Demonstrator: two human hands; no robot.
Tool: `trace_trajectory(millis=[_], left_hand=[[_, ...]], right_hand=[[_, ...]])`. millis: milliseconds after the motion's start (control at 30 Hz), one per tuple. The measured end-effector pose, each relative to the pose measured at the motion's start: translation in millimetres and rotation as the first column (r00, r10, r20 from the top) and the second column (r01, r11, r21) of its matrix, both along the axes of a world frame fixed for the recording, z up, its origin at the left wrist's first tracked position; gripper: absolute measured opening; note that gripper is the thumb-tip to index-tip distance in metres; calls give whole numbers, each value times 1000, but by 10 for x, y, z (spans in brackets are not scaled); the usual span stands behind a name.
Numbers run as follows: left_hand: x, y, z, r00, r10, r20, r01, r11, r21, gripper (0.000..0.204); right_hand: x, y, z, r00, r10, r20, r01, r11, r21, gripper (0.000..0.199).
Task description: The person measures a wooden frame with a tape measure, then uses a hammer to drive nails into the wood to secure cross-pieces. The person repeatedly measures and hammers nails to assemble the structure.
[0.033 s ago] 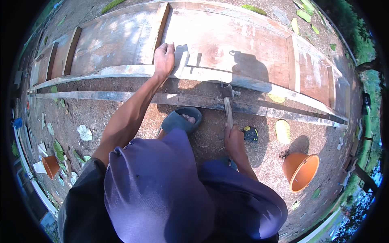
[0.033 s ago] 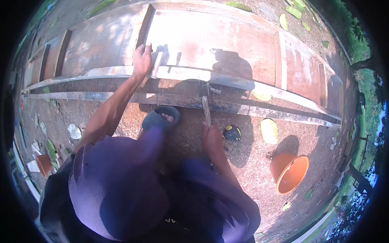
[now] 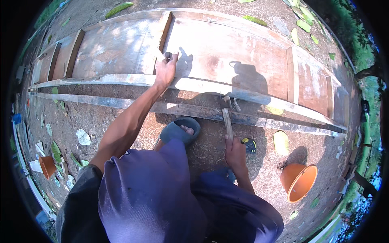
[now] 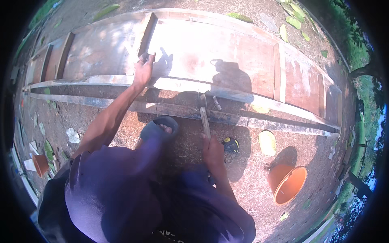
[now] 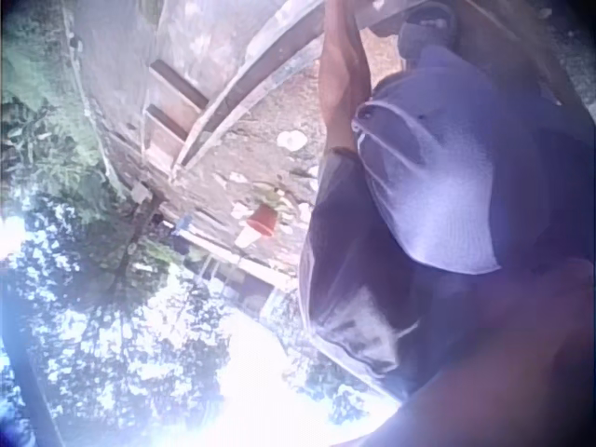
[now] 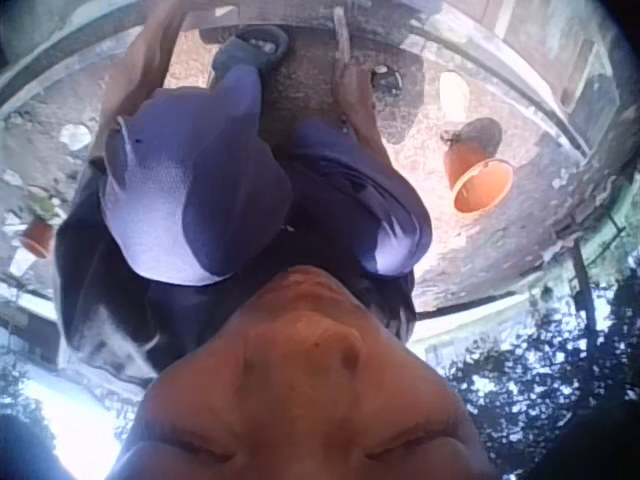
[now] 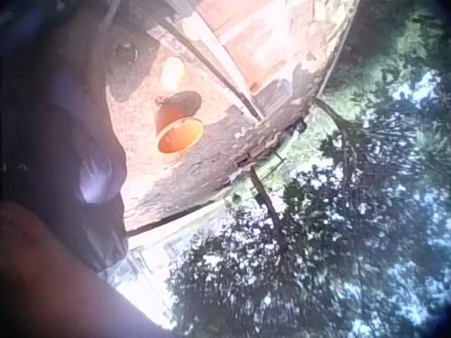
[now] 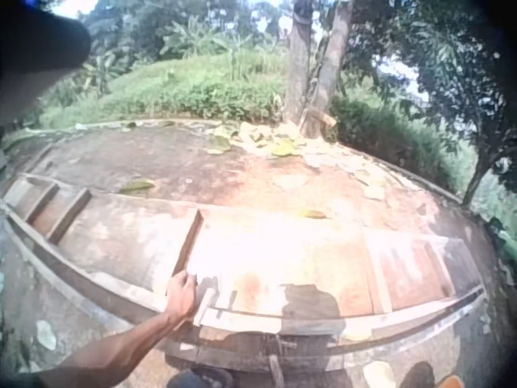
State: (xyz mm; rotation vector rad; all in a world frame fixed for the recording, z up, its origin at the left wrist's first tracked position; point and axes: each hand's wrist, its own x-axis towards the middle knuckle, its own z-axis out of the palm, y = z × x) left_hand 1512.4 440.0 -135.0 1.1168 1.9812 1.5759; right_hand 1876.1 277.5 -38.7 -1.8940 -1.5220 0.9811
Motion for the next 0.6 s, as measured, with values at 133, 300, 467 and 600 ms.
trace_trajectory(millis=[133,300,467,600], left_hand=[[-73,-280,222,974,-221,49,226,945,-236,44],[-18,-290,286,925,-380,-2,355,866,-351,42],[258,-238,469,821,-564,-89,487,773,-407,37],[312,-73,274,737,-611,-289,482,775,-408,37]], right_hand=[[-37,-230,-474,999,-27,-35,20,984,-179,38],[339,-486,-704,927,-369,-62,365,929,-64,35],[786,-761,-660,781,-575,243,579,813,62,39],[917,-995,-656,686,-720,109,723,655,-219,41]])
